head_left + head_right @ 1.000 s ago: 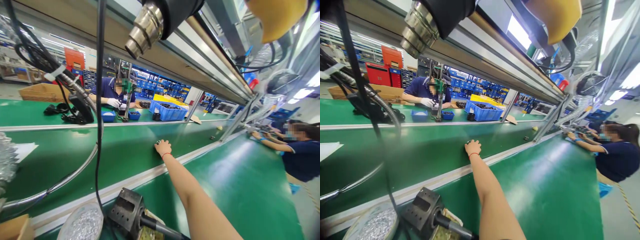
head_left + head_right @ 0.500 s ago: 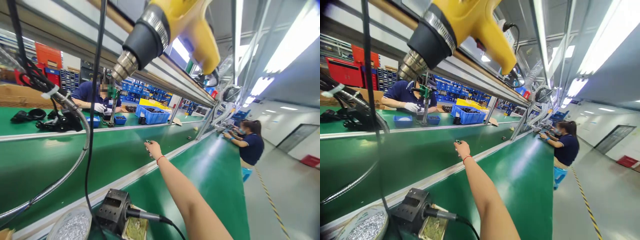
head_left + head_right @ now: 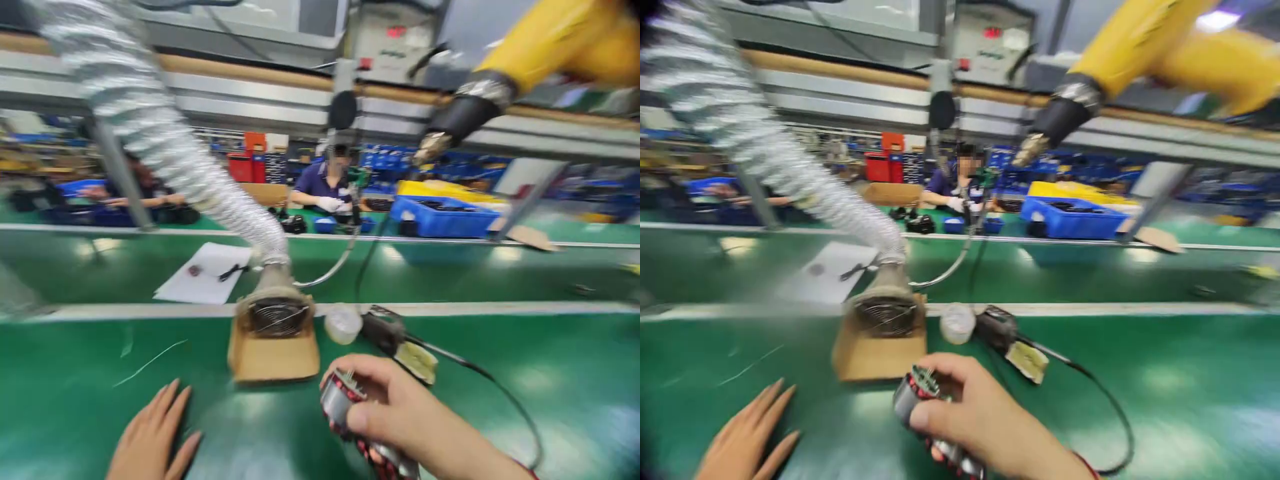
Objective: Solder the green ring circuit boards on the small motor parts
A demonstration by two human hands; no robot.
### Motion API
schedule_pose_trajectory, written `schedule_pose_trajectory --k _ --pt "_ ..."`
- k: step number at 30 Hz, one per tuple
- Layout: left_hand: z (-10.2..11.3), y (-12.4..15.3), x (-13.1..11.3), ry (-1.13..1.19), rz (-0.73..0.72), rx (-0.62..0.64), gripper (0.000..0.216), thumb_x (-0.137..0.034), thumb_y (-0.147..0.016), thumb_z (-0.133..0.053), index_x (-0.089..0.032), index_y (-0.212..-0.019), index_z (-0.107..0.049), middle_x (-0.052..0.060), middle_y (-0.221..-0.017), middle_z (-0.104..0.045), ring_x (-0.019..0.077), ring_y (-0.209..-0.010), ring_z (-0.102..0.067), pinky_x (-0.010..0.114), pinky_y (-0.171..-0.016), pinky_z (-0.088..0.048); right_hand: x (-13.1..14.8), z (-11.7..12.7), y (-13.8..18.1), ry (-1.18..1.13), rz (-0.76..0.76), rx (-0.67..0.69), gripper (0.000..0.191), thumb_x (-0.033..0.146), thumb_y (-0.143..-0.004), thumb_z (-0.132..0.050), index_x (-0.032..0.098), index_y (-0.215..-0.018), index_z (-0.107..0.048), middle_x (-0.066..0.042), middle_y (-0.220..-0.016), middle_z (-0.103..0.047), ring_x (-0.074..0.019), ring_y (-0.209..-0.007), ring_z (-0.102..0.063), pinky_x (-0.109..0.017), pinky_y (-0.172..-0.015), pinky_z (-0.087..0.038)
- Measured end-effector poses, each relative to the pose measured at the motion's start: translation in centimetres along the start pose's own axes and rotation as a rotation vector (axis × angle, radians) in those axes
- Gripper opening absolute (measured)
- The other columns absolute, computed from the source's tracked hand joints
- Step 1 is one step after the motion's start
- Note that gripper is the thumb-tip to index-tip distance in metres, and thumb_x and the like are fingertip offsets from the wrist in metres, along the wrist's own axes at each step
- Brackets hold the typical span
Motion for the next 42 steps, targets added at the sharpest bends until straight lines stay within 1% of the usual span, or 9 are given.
schedule_pose_trajectory --k 3,6,9,14,20,23,27,35,42 --pt "3.2 0.5 4.0 0.013 0.106 0.013 0.051 -0.036 -0.089 -0.057 -0.016 -0.135 -0.058 0.019 -0.147 -0.054 0.0362 -0.136 -0.051 0.055 -0.11 -0.045 -1.5 -10.3 -4.0 0.255 -0.04 0.217 0.037 0.046 -0.08 -0.071 0.019 -0.104 -0.065 0.001 -0.074 -0.066 -0.0104 -0.054 -0.06 -0.02 -0.047 -0.045" --pt "5.4 -3.0 7.4 -0.014 0.223 -0.021 0.045 -0.028 -0.092 -0.053 -0.012 -0.134 -0.056 0.02 -0.145 -0.054 0.0347 -0.138 -0.046 0.054 -0.113 -0.04 0.2 -17.3 -8.7 0.602 0.197 0.165 0.024 0.037 -0.092 -0.062 0.019 -0.106 -0.068 -0.003 -0.088 -0.071 -0.0144 -0.069 -0.069 -0.025 -0.061 -0.056" --pt "5.6 -6.4 10.2 0.008 0.281 0.03 0.036 -0.03 -0.094 -0.063 -0.014 -0.126 -0.06 0.014 -0.136 -0.059 0.0315 -0.13 -0.052 0.054 -0.11 -0.042 1.4 -20.8 -13.2 0.798 0.347 0.012 0.032 0.033 -0.091 -0.069 0.02 -0.12 -0.066 -0.008 -0.123 -0.067 -0.0216 -0.109 -0.066 -0.038 -0.097 -0.054" --pt "4.6 -8.0 13.2 0.163 0.361 0.153 0.025 -0.035 -0.097 -0.065 -0.014 -0.11 -0.066 0.008 -0.114 -0.067 0.0228 -0.104 -0.065 0.045 -0.092 -0.055 -0.1 -23.2 -18.3 1.086 0.428 -0.072 0.033 0.037 -0.097 -0.064 0.019 -0.125 -0.063 -0.01 -0.132 -0.063 -0.0249 -0.115 -0.063 -0.049 -0.097 -0.055" --pt "3.9 -5.8 12.9 0.526 0.439 0.226 0.021 -0.033 -0.102 -0.057 -0.013 -0.106 -0.062 0.002 -0.087 -0.065 0.0132 -0.069 -0.063 0.029 -0.065 -0.056 -0.1 -22.4 -17.6 1.129 0.538 -0.126 0.057 0.042 -0.09 -0.072 0.018 -0.139 -0.055 -0.015 -0.151 -0.05 -0.0336 -0.136 -0.051 -0.057 -0.11 -0.046" --pt "3.0 -5.2 10.5 0.656 0.402 0.264 0.023 -0.017 -0.09 -0.061 -0.014 -0.112 -0.058 0.004 -0.097 -0.067 0.0084 -0.058 -0.055 0.023 -0.057 -0.05 0.4 -20.3 -14.2 1.062 0.639 -0.134 0.064 0.039 -0.087 -0.073 0.019 -0.144 -0.052 -0.017 -0.157 -0.045 -0.0323 -0.144 -0.044 -0.052 -0.118 -0.04" --pt "2.5 -5.6 6.9 0.747 0.306 0.332 0.064 -0.008 -0.069 -0.063 -0.018 -0.132 -0.054 0.009 -0.123 -0.067 0.0059 -0.052 -0.044 0.024 -0.055 -0.045 -0.6 -13.9 -8.5 0.965 0.691 -0.265 0.042 0.035 -0.098 -0.051 0.02 -0.136 -0.058 -0.016 -0.148 -0.056 -0.029 -0.136 -0.055 -0.051 -0.112 -0.048" --pt "4.2 -5.4 5.8 0.679 0.267 0.288 0.037 -0.025 -0.065 -0.075 -0.018 -0.101 -0.075 0.004 -0.093 -0.067 0.0218 -0.079 -0.059 0.033 -0.076 -0.048 -5.1 -3.0 -1.1 0.807 0.545 -0.49 0.026 0.038 -0.097 -0.051 0.025 -0.109 -0.069 -0.01 -0.107 -0.077 -0.0227 -0.089 -0.076 -0.034 -0.073 -0.064" --pt "6.4 -0.4 2.8 0.761 0.364 0.235 0.052 -0.04 -0.078 -0.069 -0.015 -0.123 -0.061 0.011 -0.108 -0.07 0.0266 -0.098 -0.065 0.038 -0.088 -0.05 -4.3 -5.2 -0.7 0.531 0.412 -0.324 0.025 0.044 -0.091 -0.058 0.027 -0.102 -0.073 -0.008 -0.1 -0.078 -0.0241 -0.091 -0.075 -0.035 -0.078 -0.062"
Point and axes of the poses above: each hand's wrist, its own y-axis away from the middle knuckle, its own z-axis out of the back of the hand, x = y × z, the point moved 9 cm from there along -y, towards the middle knuckle
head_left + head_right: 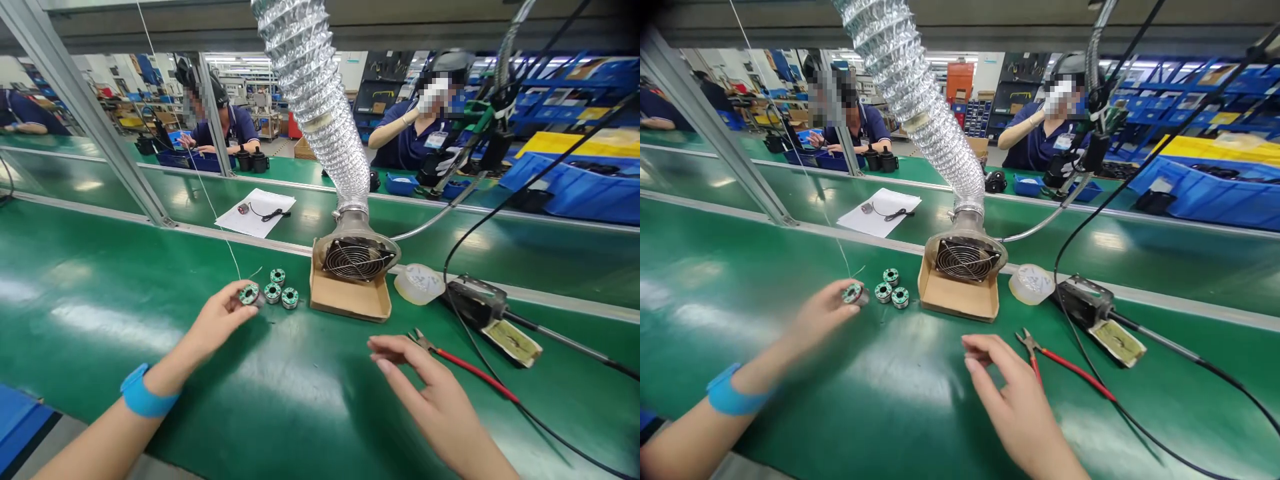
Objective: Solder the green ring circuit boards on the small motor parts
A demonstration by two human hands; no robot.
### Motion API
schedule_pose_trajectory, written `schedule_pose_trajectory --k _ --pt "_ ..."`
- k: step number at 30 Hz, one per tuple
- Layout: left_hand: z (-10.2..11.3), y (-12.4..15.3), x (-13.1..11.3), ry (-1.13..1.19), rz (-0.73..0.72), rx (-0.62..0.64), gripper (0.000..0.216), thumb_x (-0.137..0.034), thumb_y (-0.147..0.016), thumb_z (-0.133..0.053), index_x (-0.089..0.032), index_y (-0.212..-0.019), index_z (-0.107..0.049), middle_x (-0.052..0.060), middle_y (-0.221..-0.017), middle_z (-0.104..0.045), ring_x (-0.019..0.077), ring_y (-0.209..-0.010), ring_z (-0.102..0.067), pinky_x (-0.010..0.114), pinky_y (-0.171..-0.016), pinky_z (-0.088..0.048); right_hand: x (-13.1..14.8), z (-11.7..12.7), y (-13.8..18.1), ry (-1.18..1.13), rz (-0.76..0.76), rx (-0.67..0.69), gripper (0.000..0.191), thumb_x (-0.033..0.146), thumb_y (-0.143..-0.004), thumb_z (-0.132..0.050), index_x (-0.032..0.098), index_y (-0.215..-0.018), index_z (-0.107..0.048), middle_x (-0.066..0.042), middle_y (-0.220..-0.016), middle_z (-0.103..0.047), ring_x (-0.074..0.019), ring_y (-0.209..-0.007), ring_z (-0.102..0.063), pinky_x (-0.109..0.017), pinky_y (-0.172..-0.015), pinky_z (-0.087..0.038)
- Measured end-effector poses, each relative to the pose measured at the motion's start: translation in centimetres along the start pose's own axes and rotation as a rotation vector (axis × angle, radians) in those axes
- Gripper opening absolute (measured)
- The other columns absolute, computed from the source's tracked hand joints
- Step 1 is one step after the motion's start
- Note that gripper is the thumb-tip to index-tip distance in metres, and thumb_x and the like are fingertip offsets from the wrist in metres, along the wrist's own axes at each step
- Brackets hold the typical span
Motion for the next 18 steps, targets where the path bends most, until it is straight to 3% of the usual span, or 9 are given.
schedule_pose_trajectory --k 5,8,12,18 --pt "-7.1 5.3 -3.8 0.213 0.036 0.243 0.054 -0.043 -0.074 -0.077 -0.015 -0.12 -0.067 0.009 -0.102 -0.067 0.0248 -0.093 -0.061 0.034 -0.078 -0.048 5.3 -2.2 -1.0 -0.223 0.008 0.072 0.02 0.038 -0.087 -0.062 0.026 -0.101 -0.071 -0.005 -0.09 -0.075 -0.0202 -0.084 -0.071 -0.031 -0.075 -0.06" --pt "-9.7 7.0 -6.0 0.253 -0.007 0.372 0.048 -0.043 -0.077 -0.076 -0.019 -0.118 -0.072 0.008 -0.101 -0.062 0.0243 -0.096 -0.055 0.031 -0.074 -0.043 6.5 -2.9 -1.4 -0.339 -0.039 0.112 0.014 0.035 -0.085 -0.063 0.024 -0.092 -0.069 -0.003 -0.086 -0.072 -0.0176 -0.079 -0.067 -0.029 -0.072 -0.057" --pt "-10.6 7.5 -7.1 0.239 -0.024 0.459 0.046 -0.043 -0.081 -0.073 -0.023 -0.123 -0.073 0.005 -0.095 -0.057 0.0217 -0.089 -0.05 0.027 -0.067 -0.038 6.3 -3.9 -1.2 -0.406 -0.12 0.247 0.012 0.034 -0.084 -0.064 0.023 -0.086 -0.068 -0.001 -0.081 -0.068 -0.0152 -0.074 -0.062 -0.028 -0.07 -0.053" --pt "-11.0 7.7 -7.7 0.14 -0.067 0.53 0.045 -0.044 -0.086 -0.068 -0.024 -0.127 -0.071 0.005 -0.094 -0.056 0.0223 -0.092 -0.048 0.026 -0.062 -0.033 6.0 -4.0 -1.0 -0.388 -0.203 0.318 0.014 0.035 -0.082 -0.064 0.022 -0.08 -0.068 0.0 -0.076 -0.066 -0.0142 -0.07 -0.059 -0.025 -0.063 -0.049"
Point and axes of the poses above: each hand's wrist, its own y-axis away from the middle knuckle, its own z-axis out of the back of the hand, x = y × z, the point moved 9 cm from there along -y, towards the middle knuckle
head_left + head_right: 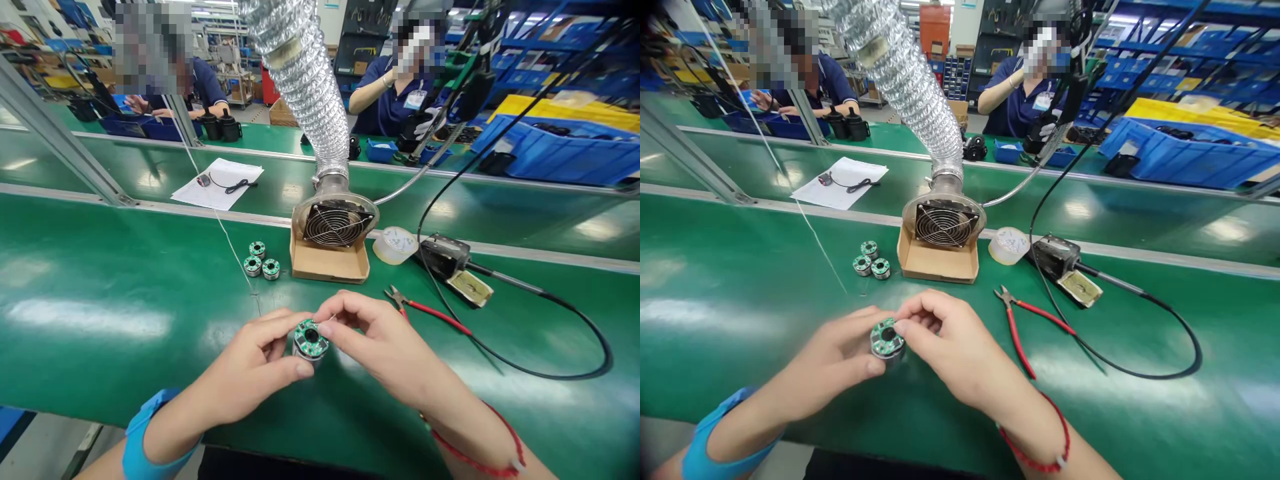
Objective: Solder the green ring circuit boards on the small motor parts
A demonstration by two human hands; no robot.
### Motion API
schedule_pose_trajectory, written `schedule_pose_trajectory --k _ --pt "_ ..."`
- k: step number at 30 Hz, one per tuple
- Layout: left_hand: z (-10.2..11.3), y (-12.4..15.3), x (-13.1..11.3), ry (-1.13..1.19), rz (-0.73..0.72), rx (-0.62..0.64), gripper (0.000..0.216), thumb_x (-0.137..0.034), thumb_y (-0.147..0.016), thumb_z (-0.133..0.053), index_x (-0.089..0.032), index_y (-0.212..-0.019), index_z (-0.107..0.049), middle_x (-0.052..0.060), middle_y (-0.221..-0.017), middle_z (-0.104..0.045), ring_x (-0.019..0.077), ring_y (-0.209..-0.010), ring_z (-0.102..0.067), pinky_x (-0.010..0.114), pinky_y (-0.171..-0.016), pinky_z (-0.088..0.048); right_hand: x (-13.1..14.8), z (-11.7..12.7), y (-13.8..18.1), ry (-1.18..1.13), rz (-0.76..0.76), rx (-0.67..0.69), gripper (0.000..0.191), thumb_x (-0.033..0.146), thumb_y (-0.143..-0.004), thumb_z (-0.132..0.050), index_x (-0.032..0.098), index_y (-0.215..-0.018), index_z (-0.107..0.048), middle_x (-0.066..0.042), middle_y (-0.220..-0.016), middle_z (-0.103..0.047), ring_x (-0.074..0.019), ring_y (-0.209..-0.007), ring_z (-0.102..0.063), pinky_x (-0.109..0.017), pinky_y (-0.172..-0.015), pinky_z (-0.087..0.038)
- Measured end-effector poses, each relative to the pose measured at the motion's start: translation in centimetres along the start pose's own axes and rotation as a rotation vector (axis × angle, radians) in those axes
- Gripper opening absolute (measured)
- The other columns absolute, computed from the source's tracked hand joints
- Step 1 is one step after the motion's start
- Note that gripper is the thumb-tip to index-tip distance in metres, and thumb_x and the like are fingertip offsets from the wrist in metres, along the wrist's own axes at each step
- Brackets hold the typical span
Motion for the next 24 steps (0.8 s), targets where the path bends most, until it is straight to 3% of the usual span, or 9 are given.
schedule_pose_trajectory --k 6,13,21,24 --pt "-0.3 0.4 0.0 -0.02 -0.018 0.032 0.043 -0.049 -0.087 -0.068 -0.023 -0.121 -0.074 0.002 -0.085 -0.051 0.0186 -0.08 -0.043 0.027 -0.065 -0.031 0.4 -0.5 -0.3 0.051 0.003 0.028 0.014 0.033 -0.082 -0.062 0.022 -0.074 -0.066 0.0 -0.071 -0.062 -0.0129 -0.065 -0.055 -0.023 -0.057 -0.046" --pt "0.0 0.6 0.4 -0.009 -0.035 -0.02 0.045 -0.055 -0.087 -0.069 -0.021 -0.115 -0.076 0.0 -0.079 -0.05 0.0171 -0.074 -0.044 0.028 -0.064 -0.032 1.9 -0.5 -0.2 0.175 0.172 -0.025 0.014 0.024 -0.083 -0.06 0.023 -0.069 -0.063 0.001 -0.074 -0.056 -0.0119 -0.067 -0.053 -0.023 -0.06 -0.045" --pt "-0.1 0.4 0.3 -0.033 -0.109 -0.026 0.036 -0.047 -0.09 -0.068 -0.022 -0.114 -0.075 0.003 -0.084 -0.058 0.0179 -0.077 -0.051 0.028 -0.065 -0.038 1.0 -0.9 -0.1 0.137 0.171 -0.019 0.018 0.026 -0.086 -0.057 0.022 -0.068 -0.058 0.001 -0.074 -0.054 -0.0124 -0.068 -0.052 -0.023 -0.057 -0.042" --pt "-0.1 -0.1 0.3 -0.014 -0.121 -0.06 0.035 -0.041 -0.089 -0.069 -0.022 -0.118 -0.071 0.006 -0.102 -0.064 0.0195 -0.086 -0.057 0.029 -0.072 -0.046 0.1 -0.4 0.1 0.064 0.145 -0.083 0.009 0.027 -0.085 -0.059 0.023 -0.078 -0.062 0.001 -0.075 -0.058 -0.0131 -0.07 -0.055 -0.025 -0.063 -0.046"
Point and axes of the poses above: each hand's wrist, its own y-axis away from the middle knuckle, its own z-axis out of the back of the hand, x = y × z, the point moved 9 cm from there along -y, towards the middle knuckle
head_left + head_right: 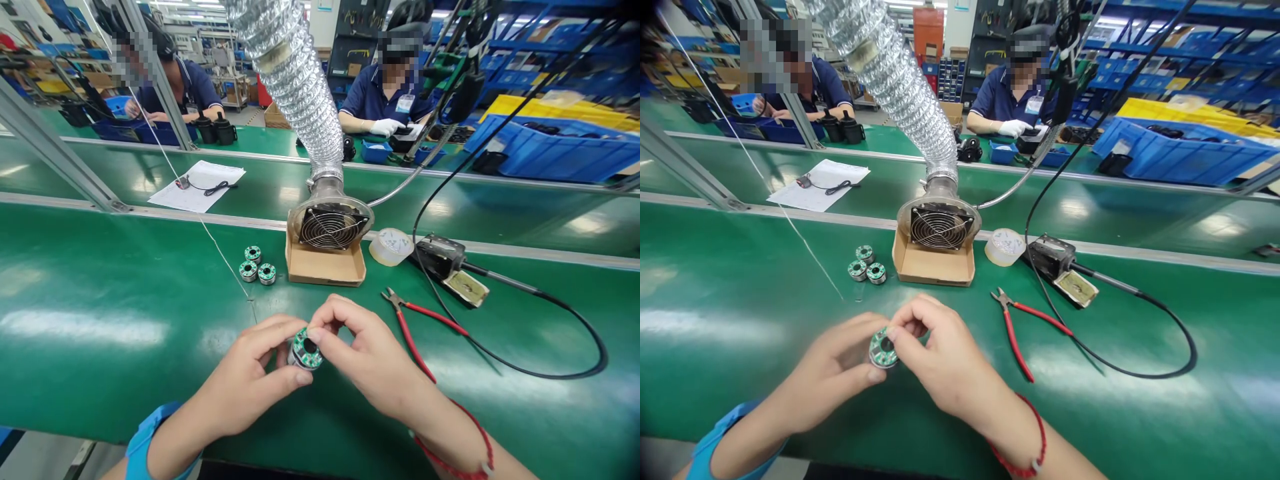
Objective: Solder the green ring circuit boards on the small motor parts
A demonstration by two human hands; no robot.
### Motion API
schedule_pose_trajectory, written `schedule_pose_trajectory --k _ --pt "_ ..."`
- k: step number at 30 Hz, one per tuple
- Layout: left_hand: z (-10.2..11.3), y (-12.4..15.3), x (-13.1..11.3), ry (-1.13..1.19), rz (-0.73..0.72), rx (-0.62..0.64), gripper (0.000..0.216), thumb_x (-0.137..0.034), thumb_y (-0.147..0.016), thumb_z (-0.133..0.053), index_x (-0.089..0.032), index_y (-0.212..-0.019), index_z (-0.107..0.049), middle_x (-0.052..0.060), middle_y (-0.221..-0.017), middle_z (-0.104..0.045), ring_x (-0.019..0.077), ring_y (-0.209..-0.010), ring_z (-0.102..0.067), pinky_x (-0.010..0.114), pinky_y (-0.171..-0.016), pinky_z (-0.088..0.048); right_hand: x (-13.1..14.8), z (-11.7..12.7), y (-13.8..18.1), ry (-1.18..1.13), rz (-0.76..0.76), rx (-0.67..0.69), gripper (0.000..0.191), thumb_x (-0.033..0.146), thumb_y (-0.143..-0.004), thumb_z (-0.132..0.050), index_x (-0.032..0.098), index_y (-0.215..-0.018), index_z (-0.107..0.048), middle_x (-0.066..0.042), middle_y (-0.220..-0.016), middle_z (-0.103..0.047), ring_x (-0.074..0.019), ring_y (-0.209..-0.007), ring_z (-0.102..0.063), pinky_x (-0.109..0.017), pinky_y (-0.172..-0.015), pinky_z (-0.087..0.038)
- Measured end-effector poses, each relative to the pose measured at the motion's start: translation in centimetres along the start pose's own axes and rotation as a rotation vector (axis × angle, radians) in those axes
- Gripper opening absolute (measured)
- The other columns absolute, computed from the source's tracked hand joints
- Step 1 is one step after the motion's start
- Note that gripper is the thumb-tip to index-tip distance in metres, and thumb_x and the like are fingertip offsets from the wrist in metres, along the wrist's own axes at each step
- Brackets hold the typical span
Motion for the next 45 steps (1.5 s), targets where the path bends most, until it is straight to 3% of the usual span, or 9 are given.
schedule_pose_trajectory --k 4,10,15,19,24,29,32,38,45 --pt "0.7 -0.6 0.0 -0.177 0.001 -0.133 0.029 -0.03 -0.089 -0.064 -0.02 -0.116 -0.061 0.007 -0.107 -0.067 0.0194 -0.084 -0.064 0.028 -0.069 -0.051 -0.4 1.4 1.1 0.018 0.057 -0.225 0.008 0.03 -0.087 -0.06 0.024 -0.086 -0.065 -0.001 -0.081 -0.062 -0.0156 -0.077 -0.06 -0.028 -0.071 -0.051" --pt "0.1 -0.9 -4.0 -0.85 -0.39 -0.36 0.02 -0.009 -0.085 -0.05 -0.02 -0.102 -0.055 0.005 -0.094 -0.069 0.0178 -0.072 -0.067 0.025 -0.058 -0.051 -3.0 0.3 1.7 0.005 -0.043 -0.222 0.015 0.035 -0.084 -0.064 0.028 -0.092 -0.075 -0.008 -0.117 -0.067 -0.0258 -0.111 -0.064 -0.034 -0.078 -0.056" --pt "-1.8 -1.5 -4.2 -1.181 -0.488 -0.449 0.029 -0.003 -0.082 -0.044 -0.021 -0.101 -0.057 0.007 -0.094 -0.071 0.0216 -0.066 -0.07 0.027 -0.044 -0.046 -4.4 0.2 1.5 0.0 -0.04 -0.311 0.014 0.035 -0.086 -0.064 0.025 -0.089 -0.074 -0.009 -0.13 -0.066 -0.0253 -0.12 -0.063 -0.04 -0.095 -0.055" --pt "-1.7 -2.3 -3.2 -1.09 -0.402 -0.394 0.029 -0.006 -0.084 -0.044 -0.019 -0.103 -0.062 0.009 -0.097 -0.07 0.0228 -0.069 -0.071 0.029 -0.046 -0.049 -4.8 0.9 0.9 0.131 0.03 -0.356 0.01 0.029 -0.087 -0.065 0.024 -0.08 -0.068 -0.009 -0.117 -0.068 -0.0246 -0.114 -0.064 -0.042 -0.095 -0.055" --pt "0.5 -3.6 0.6 -0.704 -0.097 -0.15 0.028 -0.027 -0.095 -0.047 -0.017 -0.113 -0.066 0.01 -0.105 -0.07 0.0236 -0.09 -0.071 0.034 -0.076 -0.057 -5.2 2.1 -1.0 0.31 0.082 -0.331 0.015 0.011 -0.073 -0.071 0.022 -0.065 -0.064 -0.01 -0.103 -0.071 -0.0332 -0.115 -0.056 -0.057 -0.102 -0.043" --pt "2.1 -4.1 2.9 -0.477 0.12 -0.01 0.04 -0.039 -0.099 -0.036 -0.019 -0.09 -0.069 0.005 -0.084 -0.071 0.0214 -0.081 -0.067 0.033 -0.077 -0.051 -4.8 3.1 -0.9 0.329 0.118 -0.33 0.018 0.009 -0.068 -0.077 0.024 -0.077 -0.074 -0.008 -0.104 -0.075 -0.0321 -0.112 -0.062 -0.055 -0.104 -0.042" --pt "2.6 -4.1 3.9 -0.408 0.263 -0.019 0.037 -0.044 -0.096 -0.038 -0.019 -0.095 -0.066 0.002 -0.072 -0.066 0.0193 -0.064 -0.062 0.031 -0.065 -0.048 -6.3 8.4 0.8 0.233 0.074 -0.525 0.029 0.025 -0.073 -0.082 0.026 -0.101 -0.075 -0.005 -0.108 -0.074 -0.0267 -0.106 -0.065 -0.049 -0.101 -0.048" --pt "1.9 -4.9 3.7 -0.306 0.3 -0.025 0.023 -0.037 -0.091 -0.041 -0.02 -0.089 -0.058 0.0 -0.073 -0.063 0.0166 -0.062 -0.059 0.027 -0.059 -0.045 -14.5 25.1 5.1 -0.178 -0.199 -1.05 0.035 0.04 -0.098 -0.063 0.017 -0.124 -0.061 -0.008 -0.119 -0.066 -0.02 -0.098 -0.067 -0.04 -0.083 -0.059" --pt "1.3 -7.0 2.4 -0.42 0.175 -0.073 0.026 -0.036 -0.089 -0.044 -0.019 -0.088 -0.064 0.003 -0.082 -0.068 0.0206 -0.077 -0.062 0.031 -0.071 -0.046 -18.8 29.9 4.2 -0.517 -0.209 -1.132 0.036 0.038 -0.098 -0.064 0.018 -0.128 -0.061 -0.01 -0.129 -0.063 -0.023 -0.108 -0.066 -0.045 -0.09 -0.058"
Point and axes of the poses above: each hand's wrist, its own y-axis away from the middle knuckle, its own z-axis out of the back of the hand, x = y × z, the point moved 9 cm from there along -y, towards the middle knuckle
